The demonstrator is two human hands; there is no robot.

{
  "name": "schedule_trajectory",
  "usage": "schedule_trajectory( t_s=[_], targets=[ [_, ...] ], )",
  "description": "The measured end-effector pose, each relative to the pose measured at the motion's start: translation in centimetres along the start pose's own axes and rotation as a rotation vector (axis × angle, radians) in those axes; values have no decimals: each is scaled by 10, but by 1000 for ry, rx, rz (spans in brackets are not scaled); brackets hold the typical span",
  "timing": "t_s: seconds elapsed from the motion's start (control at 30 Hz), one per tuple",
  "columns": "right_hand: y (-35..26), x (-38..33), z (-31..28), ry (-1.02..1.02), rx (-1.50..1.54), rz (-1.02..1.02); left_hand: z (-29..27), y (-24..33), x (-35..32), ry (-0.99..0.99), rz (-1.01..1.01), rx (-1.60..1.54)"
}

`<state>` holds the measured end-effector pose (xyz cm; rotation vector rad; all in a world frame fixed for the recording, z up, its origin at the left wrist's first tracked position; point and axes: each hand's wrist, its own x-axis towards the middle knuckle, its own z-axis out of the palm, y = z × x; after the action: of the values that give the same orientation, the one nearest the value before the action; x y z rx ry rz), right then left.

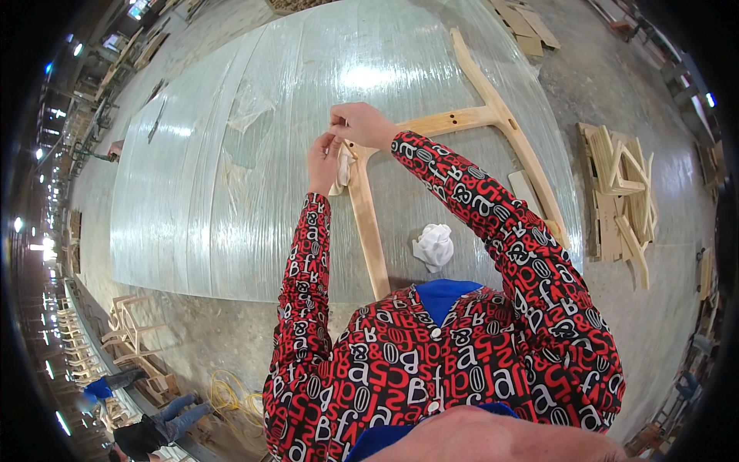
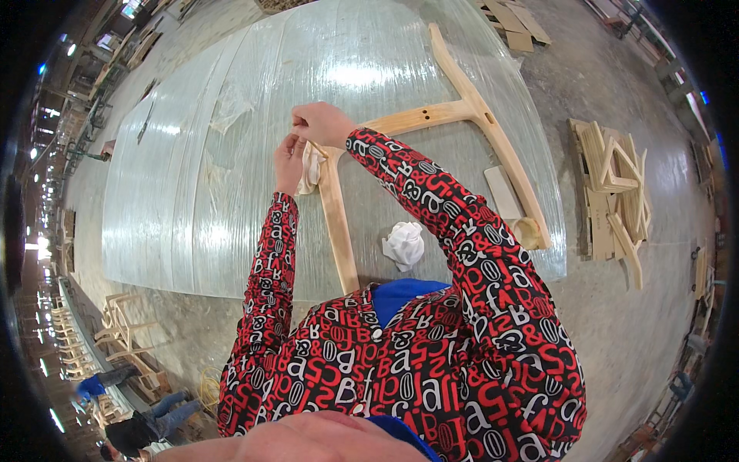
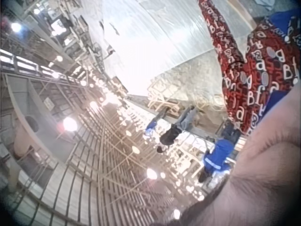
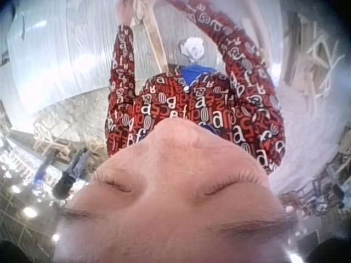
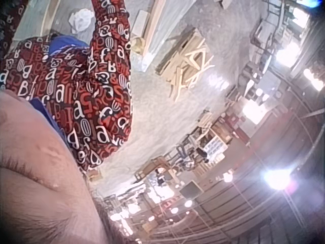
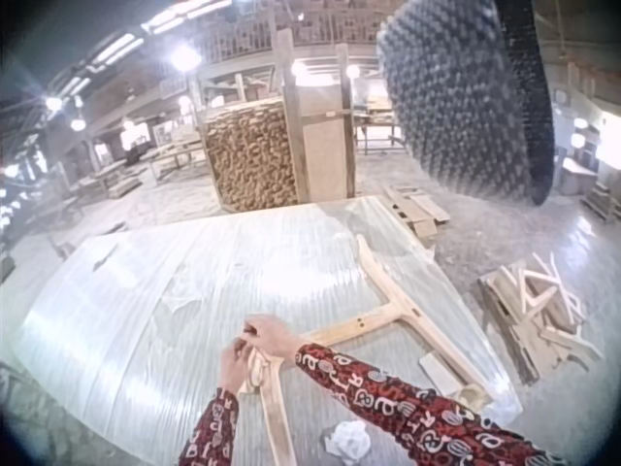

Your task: The person applies glue to the joints of a wooden chair frame using a small brush and container. They repeatedly dip the brush into the container and apply glue to specific holes on the frame, then wipe the surface with a cloth.

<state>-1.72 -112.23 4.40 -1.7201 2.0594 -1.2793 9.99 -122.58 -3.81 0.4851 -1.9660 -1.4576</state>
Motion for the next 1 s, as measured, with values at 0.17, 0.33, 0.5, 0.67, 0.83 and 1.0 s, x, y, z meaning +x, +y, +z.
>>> schedule_trajectory(
  t_s=[0.17,0.33,0.5,0.67,0.83,1.0],
  targets=[
    [16,-8,-17,141,-387,-10,22,-9,2,-46,275,527],
    [-16,8,-26,-268,-879,-149,-13,-41,-21,-91,34,637],
    [-22,-18,-16,-472,-909,-195,9,-32,-27,-77,10,702],
    [-19,-23,-4,-434,-756,10,14,-37,-30,55,58,732],
    [6,-14,-21,-387,-527,354,20,-41,-19,35,-11,673],
    [6,-19,-25,-363,-486,305,13,-53,-22,13,-14,535]
  ],
)
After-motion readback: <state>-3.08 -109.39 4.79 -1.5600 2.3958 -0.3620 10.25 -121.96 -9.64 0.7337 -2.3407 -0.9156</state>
